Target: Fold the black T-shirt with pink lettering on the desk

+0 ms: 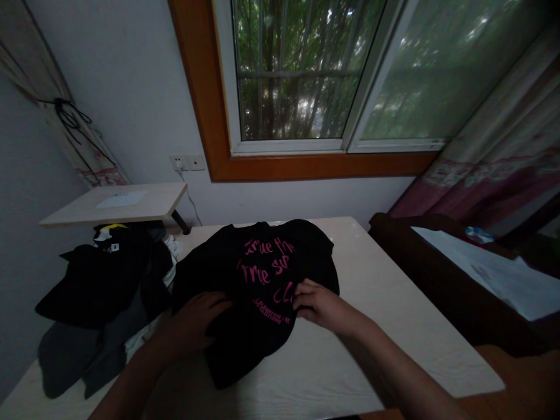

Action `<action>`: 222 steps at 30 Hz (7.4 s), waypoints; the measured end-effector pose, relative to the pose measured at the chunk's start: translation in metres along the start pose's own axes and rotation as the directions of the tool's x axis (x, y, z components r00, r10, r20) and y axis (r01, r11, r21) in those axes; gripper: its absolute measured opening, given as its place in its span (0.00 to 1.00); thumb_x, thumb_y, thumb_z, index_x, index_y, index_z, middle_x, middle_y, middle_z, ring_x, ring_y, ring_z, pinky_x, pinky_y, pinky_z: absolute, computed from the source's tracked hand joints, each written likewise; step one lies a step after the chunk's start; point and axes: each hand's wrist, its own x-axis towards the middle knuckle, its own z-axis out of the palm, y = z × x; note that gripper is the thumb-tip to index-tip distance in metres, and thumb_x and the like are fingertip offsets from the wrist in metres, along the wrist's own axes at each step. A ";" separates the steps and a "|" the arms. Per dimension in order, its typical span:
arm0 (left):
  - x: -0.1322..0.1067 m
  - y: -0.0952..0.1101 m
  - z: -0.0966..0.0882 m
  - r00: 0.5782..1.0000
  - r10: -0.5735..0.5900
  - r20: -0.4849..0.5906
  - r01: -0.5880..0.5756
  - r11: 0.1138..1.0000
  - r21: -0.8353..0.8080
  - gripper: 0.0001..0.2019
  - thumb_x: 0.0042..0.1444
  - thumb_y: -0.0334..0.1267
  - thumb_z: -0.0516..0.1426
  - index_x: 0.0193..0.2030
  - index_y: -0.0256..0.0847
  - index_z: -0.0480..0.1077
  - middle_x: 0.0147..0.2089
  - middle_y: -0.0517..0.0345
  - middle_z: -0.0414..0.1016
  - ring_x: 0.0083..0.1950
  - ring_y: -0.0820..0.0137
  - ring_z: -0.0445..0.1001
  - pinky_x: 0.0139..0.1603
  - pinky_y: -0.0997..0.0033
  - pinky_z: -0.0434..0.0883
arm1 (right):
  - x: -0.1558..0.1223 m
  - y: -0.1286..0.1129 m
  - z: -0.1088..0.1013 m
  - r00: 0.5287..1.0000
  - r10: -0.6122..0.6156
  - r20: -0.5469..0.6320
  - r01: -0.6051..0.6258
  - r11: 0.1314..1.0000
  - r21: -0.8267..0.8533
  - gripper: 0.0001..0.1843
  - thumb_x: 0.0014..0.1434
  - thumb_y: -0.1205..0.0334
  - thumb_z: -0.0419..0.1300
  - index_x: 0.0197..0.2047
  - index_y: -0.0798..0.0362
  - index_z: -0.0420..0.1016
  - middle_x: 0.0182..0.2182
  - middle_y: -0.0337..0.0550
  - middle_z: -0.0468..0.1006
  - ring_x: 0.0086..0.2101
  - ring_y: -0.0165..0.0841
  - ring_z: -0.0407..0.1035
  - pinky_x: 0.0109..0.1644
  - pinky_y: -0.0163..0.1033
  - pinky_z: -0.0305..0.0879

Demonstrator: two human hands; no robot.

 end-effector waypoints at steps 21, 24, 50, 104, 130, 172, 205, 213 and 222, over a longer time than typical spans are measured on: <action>0.090 -0.102 -0.012 0.659 -0.663 -0.356 0.455 0.728 -0.512 0.18 0.60 0.49 0.54 0.51 0.41 0.72 0.47 0.52 0.81 0.50 0.60 0.78 0.54 0.59 0.73 | 0.068 0.013 0.004 0.948 -0.003 -0.320 -0.152 0.875 -0.459 0.10 0.66 0.63 0.54 0.46 0.49 0.77 0.41 0.50 0.75 0.43 0.43 0.67 0.49 0.47 0.66; 0.083 -0.090 -0.014 0.633 -0.655 -0.413 0.448 0.745 -0.494 0.18 0.61 0.46 0.55 0.54 0.43 0.70 0.50 0.51 0.78 0.54 0.59 0.76 0.58 0.56 0.71 | 0.064 0.008 0.015 0.974 -0.023 -0.225 -0.083 0.888 -0.453 0.16 0.66 0.58 0.58 0.56 0.48 0.73 0.51 0.50 0.75 0.50 0.44 0.68 0.54 0.49 0.67; 0.061 0.001 -0.036 0.849 -0.344 -0.401 0.355 0.934 -0.048 0.17 0.63 0.38 0.49 0.54 0.40 0.72 0.46 0.49 0.80 0.48 0.59 0.78 0.52 0.61 0.69 | 0.027 0.053 -0.064 0.880 0.097 -0.466 -0.187 0.971 -0.151 0.15 0.69 0.58 0.52 0.52 0.47 0.77 0.48 0.45 0.81 0.49 0.41 0.74 0.57 0.48 0.69; 0.040 -0.001 -0.038 0.977 -0.202 -0.073 0.202 0.979 -0.006 0.28 0.58 0.46 0.58 0.66 0.46 0.66 0.62 0.48 0.71 0.61 0.55 0.70 0.64 0.54 0.65 | -0.019 0.054 -0.049 0.929 0.368 -0.042 -0.371 0.920 -0.126 0.15 0.53 0.64 0.68 0.46 0.51 0.80 0.48 0.49 0.74 0.45 0.40 0.72 0.54 0.45 0.68; 0.028 -0.058 -0.053 0.920 -0.291 -0.261 0.296 0.955 -0.021 0.20 0.65 0.43 0.47 0.55 0.42 0.74 0.57 0.49 0.76 0.59 0.60 0.72 0.66 0.59 0.63 | -0.010 0.054 -0.068 0.926 0.278 -0.257 -0.289 0.957 -0.005 0.13 0.60 0.64 0.61 0.48 0.50 0.78 0.44 0.47 0.78 0.45 0.39 0.73 0.54 0.48 0.69; 0.142 -0.061 -0.047 0.827 -0.264 -0.496 0.453 0.836 0.310 0.16 0.60 0.40 0.55 0.53 0.42 0.74 0.56 0.48 0.71 0.60 0.54 0.66 0.65 0.54 0.61 | -0.028 0.162 -0.123 0.542 0.841 -0.008 -0.817 0.529 0.229 0.22 0.54 0.43 0.64 0.42 0.53 0.80 0.24 0.41 0.75 0.23 0.31 0.65 0.27 0.35 0.60; 0.094 -0.077 0.012 0.892 -0.213 -0.399 0.313 0.927 0.205 0.23 0.68 0.45 0.47 0.65 0.43 0.66 0.72 0.51 0.63 0.74 0.60 0.58 0.73 0.50 0.55 | -0.010 0.083 -0.050 0.777 0.622 -0.097 -0.407 0.614 0.676 0.55 0.49 0.58 0.69 0.72 0.44 0.41 0.42 0.41 0.78 0.38 0.37 0.75 0.43 0.43 0.73; 0.095 -0.078 0.012 0.879 -0.203 -0.431 0.328 0.914 0.240 0.22 0.68 0.44 0.47 0.65 0.43 0.67 0.71 0.51 0.64 0.73 0.60 0.60 0.73 0.52 0.57 | -0.007 0.103 -0.052 0.684 0.578 -0.445 -0.375 0.802 0.466 0.20 0.54 0.56 0.55 0.49 0.49 0.76 0.42 0.42 0.79 0.46 0.40 0.72 0.53 0.43 0.67; 0.094 -0.072 0.010 0.875 -0.212 -0.435 0.337 0.912 0.234 0.22 0.67 0.43 0.48 0.64 0.43 0.68 0.70 0.50 0.65 0.72 0.58 0.61 0.72 0.51 0.58 | -0.013 0.113 -0.104 0.430 0.615 -0.661 -0.442 0.781 0.441 0.22 0.59 0.48 0.55 0.48 0.52 0.78 0.46 0.48 0.81 0.48 0.43 0.72 0.52 0.43 0.67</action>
